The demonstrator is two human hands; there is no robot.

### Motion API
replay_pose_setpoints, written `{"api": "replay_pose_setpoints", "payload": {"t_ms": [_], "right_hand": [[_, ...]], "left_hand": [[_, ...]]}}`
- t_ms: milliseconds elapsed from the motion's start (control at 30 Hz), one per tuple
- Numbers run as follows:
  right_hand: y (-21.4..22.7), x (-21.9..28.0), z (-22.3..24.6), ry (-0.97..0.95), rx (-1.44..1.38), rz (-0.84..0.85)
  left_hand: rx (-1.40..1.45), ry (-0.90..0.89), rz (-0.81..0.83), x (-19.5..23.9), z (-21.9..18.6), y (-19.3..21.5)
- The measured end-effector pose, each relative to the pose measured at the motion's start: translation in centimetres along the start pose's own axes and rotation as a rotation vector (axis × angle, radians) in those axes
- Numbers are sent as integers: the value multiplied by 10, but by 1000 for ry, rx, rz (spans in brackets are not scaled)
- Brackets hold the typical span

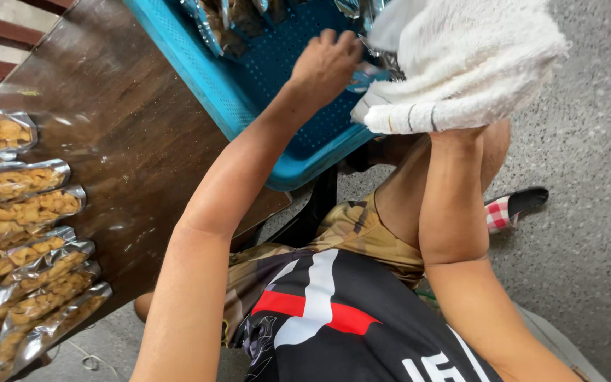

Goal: The person sits on the floor and wipes the exterior of sealed snack packages with a white cloth. They pick up each package from a blue basket, wipe it, and place it on a wooden table. The process is repeated for multiple packages.

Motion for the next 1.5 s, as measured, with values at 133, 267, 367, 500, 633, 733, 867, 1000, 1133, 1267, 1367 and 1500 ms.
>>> {"api": "replay_pose_setpoints", "payload": {"t_ms": [133, 267, 367, 500, 633, 733, 867, 1000, 1133, 1267, 1367, 1500], "right_hand": [[-20, -12, 5, 19, 33, 65], [-72, 5, 23, 64, 130, 263], [-135, 52, 38, 87, 242, 553], [-241, 123, 52, 240, 289, 880], [-307, 169, 44, 391, 338, 1009], [-328, 168, 30, 427, 410, 1029], [-356, 196, -7, 440, 461, 1143], [-358, 222, -43, 491, 499, 1209], [-366, 199, -37, 546, 546, 1211], [-362, 210, -44, 533, 490, 1202], [-358, 221, -57, 513, 464, 1227], [-351, 198, -58, 549, 467, 1183]], "left_hand": [[194, 148, 19, 31, 32, 27], [728, 123, -289, 129, 46, 110], [1008, 78, -549, 242, 39, 162], [1036, 74, -736, 334, 3, 177], [1024, 157, -868, 387, -10, 154], [1015, 241, -954, 434, -9, 135], [1184, 378, -1077, 455, 5, 94], [1538, 298, -1137, 450, 0, 46], [1566, 175, -1209, 464, 2, 45], [1536, 339, -1108, 453, 8, 32], [1548, 337, -1077, 445, 4, 25], [1666, 184, -1169, 459, -2, 25]]}}
Point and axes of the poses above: each hand's wrist, its own x-axis away from the middle knuckle, its own y-axis out of the back of the hand, z = x × y, the point moved 8 cm from there along -x, towards the middle knuckle, and after that the axes turned 12 degrees about z, right-handed, at the moved point
